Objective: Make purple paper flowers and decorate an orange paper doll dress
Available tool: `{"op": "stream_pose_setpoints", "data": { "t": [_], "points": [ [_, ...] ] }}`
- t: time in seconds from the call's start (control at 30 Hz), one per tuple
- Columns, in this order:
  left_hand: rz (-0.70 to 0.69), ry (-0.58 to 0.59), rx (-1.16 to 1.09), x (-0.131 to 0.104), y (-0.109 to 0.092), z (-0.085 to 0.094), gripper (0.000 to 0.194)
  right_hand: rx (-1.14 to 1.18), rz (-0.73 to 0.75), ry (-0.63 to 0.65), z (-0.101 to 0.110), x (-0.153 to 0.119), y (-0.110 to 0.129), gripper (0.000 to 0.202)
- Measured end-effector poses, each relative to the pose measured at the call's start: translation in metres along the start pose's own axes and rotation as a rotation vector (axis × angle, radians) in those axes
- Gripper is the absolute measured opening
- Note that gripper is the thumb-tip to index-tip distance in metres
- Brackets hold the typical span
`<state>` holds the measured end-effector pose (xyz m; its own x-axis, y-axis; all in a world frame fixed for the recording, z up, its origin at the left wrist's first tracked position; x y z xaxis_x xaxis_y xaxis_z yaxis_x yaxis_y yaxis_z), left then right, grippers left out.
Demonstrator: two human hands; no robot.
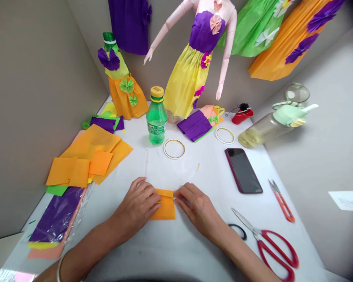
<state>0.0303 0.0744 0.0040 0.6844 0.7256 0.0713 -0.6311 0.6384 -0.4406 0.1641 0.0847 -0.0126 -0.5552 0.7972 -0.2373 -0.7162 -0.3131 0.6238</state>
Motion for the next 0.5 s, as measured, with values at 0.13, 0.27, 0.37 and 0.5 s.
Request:
{"op": "stream_pose_setpoints", "data": {
  "t": [0.13,0.27,0.37,0.5],
  "points": [
    [0.024,0.049,0.021,0.008,0.002,-0.003,0.024,0.070,-0.072,-0.044,0.002,0.001,-0.006,0.015],
    [0.111,0.160,0.088,0.023,0.005,-0.008,0.014,0.002,-0.073,-0.018,-0.006,0.010,-0.002,0.020],
    [0.172,0.205,0.061,0.033,0.011,-0.006,0.018,0.037,-0.077,-0.012,-0.006,0.015,-0.002,0.017],
    [0.156,0.353,-0.128,0.043,0.015,-0.014,0.026,0.202,-0.034,-0.015,-0.001,0.017,0.002,0.019]
  ]
}}
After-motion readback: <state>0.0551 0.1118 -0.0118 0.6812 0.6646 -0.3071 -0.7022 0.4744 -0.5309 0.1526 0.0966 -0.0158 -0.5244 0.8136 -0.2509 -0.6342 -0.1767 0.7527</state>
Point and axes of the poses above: each hand's wrist, its own x-axis towards the middle knuckle, its own z-axis out of the back of the hand, y = z × x, the point moved 9 cm from there along x, towards the middle knuckle, and after that the axes turned 12 degrees about y, right-handed, at the moved point
